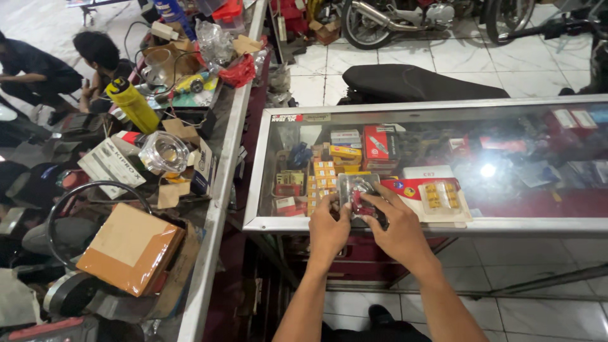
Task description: The person repeatedly picks small packaged items from a glass display counter, walks to a wall grid, and hangs them on hooks. The person handles several different packages one at a time and returns to the counter to repeat the process.
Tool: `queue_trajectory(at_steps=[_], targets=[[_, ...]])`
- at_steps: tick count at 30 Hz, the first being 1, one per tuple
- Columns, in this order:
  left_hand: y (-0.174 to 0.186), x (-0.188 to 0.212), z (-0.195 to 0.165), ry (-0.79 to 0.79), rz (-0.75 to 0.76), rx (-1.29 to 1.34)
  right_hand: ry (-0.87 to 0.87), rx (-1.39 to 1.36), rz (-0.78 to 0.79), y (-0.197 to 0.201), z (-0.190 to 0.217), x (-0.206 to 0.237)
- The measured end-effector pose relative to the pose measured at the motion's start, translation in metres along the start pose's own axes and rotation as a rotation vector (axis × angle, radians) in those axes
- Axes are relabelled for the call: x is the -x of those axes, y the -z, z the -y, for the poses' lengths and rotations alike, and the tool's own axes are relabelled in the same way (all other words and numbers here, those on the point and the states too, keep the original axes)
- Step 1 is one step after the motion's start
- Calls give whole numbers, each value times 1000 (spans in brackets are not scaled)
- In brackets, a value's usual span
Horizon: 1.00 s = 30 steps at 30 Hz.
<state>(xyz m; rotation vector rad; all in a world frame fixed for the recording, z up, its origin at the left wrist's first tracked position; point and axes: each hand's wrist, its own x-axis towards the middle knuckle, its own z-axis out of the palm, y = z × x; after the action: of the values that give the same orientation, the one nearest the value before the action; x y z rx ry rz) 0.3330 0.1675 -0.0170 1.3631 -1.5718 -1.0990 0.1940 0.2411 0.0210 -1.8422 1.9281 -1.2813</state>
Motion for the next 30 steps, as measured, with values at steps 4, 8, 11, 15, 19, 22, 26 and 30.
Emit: queue_trajectory(at_steps=[4, 8, 11, 15, 19, 22, 26, 30], targets=[[4, -3, 6, -80, 94, 367, 27, -54, -59, 8, 10, 4], [12, -4, 8, -53, 151, 562, -28, -541, -123, 14, 18, 6], [15, 1, 0, -98, 160, 611, -209, -696, -187, 16, 17, 7], [-7, 20, -20, -103, 217, 642, -327, -740, -263, 33, -3, 19], [-57, 44, -40, 12, 350, 567, -350, -719, -328, 75, -42, 44], [-102, 58, -52, -219, 372, 407, -377, -734, -360, 105, -66, 58], [-165, 78, -65, -78, 461, 436, -430, -800, -359, 154, -100, 76], [-221, 95, -79, -100, 596, 494, -461, -775, -395, 204, -138, 97]])
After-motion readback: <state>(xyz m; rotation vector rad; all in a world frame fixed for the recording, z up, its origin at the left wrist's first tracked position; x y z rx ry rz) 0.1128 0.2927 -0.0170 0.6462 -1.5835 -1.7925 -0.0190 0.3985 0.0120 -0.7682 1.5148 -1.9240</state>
